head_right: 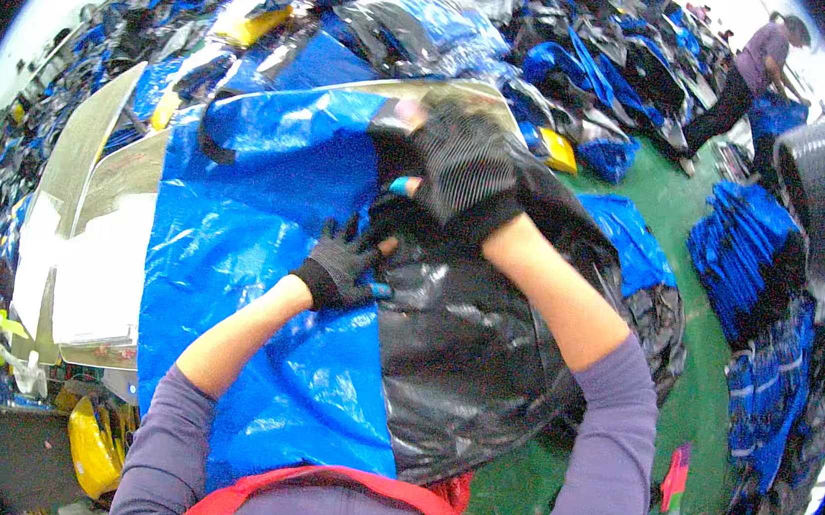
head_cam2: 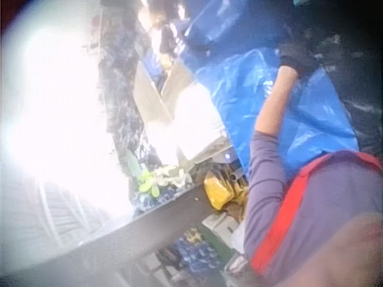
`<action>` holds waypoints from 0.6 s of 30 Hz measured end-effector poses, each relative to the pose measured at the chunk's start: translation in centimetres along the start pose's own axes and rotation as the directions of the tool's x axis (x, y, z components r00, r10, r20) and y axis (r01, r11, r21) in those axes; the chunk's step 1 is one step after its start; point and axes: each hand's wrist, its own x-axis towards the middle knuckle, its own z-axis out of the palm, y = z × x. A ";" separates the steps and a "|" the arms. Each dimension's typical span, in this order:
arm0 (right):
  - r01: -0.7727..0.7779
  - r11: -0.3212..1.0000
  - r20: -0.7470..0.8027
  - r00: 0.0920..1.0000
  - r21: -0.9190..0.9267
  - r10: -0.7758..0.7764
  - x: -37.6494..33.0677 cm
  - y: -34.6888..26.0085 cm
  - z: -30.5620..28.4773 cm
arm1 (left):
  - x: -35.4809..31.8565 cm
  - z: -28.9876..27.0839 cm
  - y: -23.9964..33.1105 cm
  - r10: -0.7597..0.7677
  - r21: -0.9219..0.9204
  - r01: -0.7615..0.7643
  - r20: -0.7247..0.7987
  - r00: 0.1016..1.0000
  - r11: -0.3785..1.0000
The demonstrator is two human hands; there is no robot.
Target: The person repeatedly folds blue and black plastic bags, places them into clear plastic sleeves, and sets the sealed sleeves aside on a table. The person handles the bags and sleeves by hand without visible tools.
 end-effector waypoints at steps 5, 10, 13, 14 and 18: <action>-0.477 0.869 0.701 0.575 -0.132 0.422 7.4 8.1 9.0 | -0.5 -2.0 -6.2 -0.063 -0.065 0.046 -0.285 0.956 0.997; -0.419 0.869 0.497 0.713 -0.263 0.495 6.2 11.2 17.0 | -1.2 -0.6 -10.1 -0.033 -0.025 0.034 0.043 0.999 0.999; -0.502 0.853 0.369 0.773 -0.140 0.516 6.3 8.1 14.7 | 1.8 0.1 -11.2 0.098 -0.033 -0.103 -0.130 0.987 0.994; -0.441 0.896 0.334 0.838 -0.051 0.431 6.2 6.5 13.0 | 2.9 0.5 -11.2 0.233 0.133 -0.201 -0.304 0.924 0.971; -0.013 0.999 0.287 0.958 -0.046 0.026 1.3 1.3 5.8 | 2.6 2.7 -14.0 0.138 -0.039 -0.147 -0.175 0.975 0.988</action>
